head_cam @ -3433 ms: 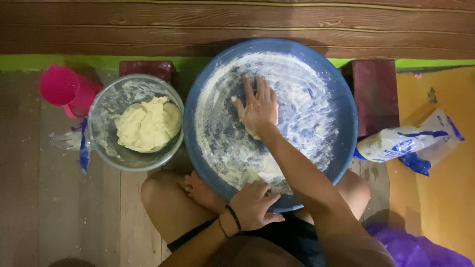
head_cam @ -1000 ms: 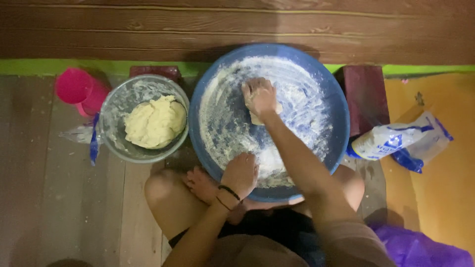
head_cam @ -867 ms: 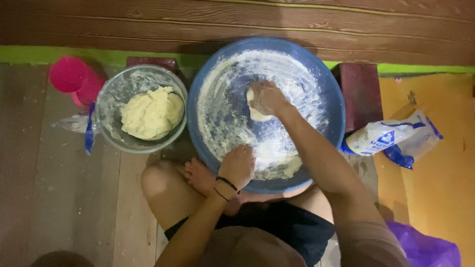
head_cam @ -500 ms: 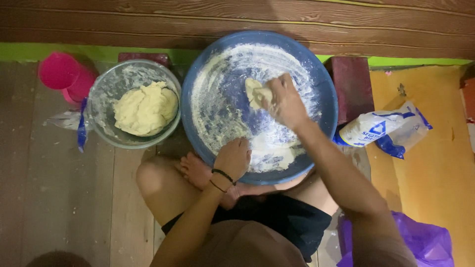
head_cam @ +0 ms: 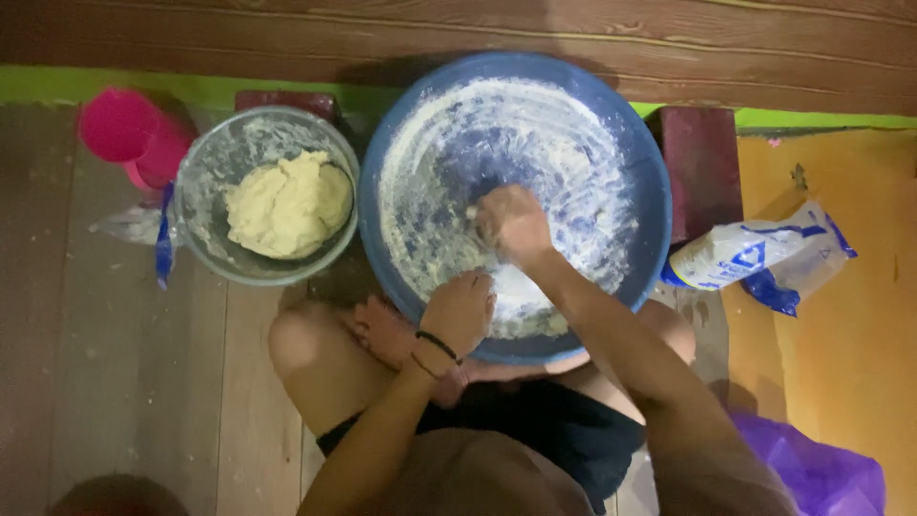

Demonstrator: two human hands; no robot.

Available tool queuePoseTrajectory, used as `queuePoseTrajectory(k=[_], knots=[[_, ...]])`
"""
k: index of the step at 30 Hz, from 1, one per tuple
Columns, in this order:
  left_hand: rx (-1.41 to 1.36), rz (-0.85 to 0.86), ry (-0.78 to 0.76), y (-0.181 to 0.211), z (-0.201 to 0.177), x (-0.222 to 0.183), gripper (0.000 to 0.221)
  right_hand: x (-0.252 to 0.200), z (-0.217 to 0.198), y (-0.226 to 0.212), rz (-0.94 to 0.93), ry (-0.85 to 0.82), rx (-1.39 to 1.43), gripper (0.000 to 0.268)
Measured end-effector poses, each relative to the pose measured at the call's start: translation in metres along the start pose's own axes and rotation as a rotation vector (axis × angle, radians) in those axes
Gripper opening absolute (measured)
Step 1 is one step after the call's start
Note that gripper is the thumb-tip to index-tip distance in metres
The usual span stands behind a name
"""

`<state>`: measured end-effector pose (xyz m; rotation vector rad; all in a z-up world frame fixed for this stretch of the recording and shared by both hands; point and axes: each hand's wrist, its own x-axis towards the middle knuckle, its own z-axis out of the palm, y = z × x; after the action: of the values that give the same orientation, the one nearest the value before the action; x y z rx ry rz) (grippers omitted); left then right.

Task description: The person kneads dough in a blue bowl by hand, adds flour from a bag, and rolls portions of the dough into balls.

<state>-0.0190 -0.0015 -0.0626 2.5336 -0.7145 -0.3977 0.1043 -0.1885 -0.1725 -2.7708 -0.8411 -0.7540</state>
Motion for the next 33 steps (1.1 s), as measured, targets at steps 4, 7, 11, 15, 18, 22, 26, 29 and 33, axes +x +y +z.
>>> queuePoseTrajectory(k=[4, 7, 11, 15, 18, 22, 26, 29, 33], knots=[[0.051, -0.009, -0.055, 0.003, -0.003, -0.006, 0.027, 0.031, -0.016, 0.004, 0.27, 0.033, -0.037, 0.023], [-0.008, -0.058, -0.121, 0.009, -0.014, 0.002, 0.029, 0.067, -0.045, 0.005, 0.377, -0.059, -0.066, 0.03], [-0.002, -0.086, -0.194, 0.007, -0.001, 0.005, 0.036, 0.092, -0.051, 0.013, 0.515, -0.18, -0.027, 0.036], [0.014, -0.082, -0.246, 0.019, -0.023, 0.003, 0.04, 0.104, -0.033, 0.031, 0.505, -0.192, -0.015, 0.043], [-0.141, -0.184, -0.225, 0.024, -0.03, 0.004, 0.04, 0.105, -0.008, 0.049, 0.294, 0.123, -0.145, 0.023], [-0.113, -0.092, -0.258, 0.017, -0.031, 0.004, 0.041, 0.119, -0.009, 0.048, 0.329, 0.16, -0.209, 0.025], [-0.319, -0.173, -0.254, 0.026, -0.047, -0.002, 0.041, 0.098, -0.007, 0.041, 0.678, -0.192, -0.05, 0.04], [0.032, -0.052, -0.255, 0.012, -0.014, -0.001, 0.034, 0.08, -0.013, 0.041, 0.575, -0.59, 0.017, 0.053], [0.055, -0.046, -0.242, 0.011, -0.01, -0.002, 0.033, 0.072, -0.061, 0.033, 0.513, -0.585, 0.221, 0.051]])
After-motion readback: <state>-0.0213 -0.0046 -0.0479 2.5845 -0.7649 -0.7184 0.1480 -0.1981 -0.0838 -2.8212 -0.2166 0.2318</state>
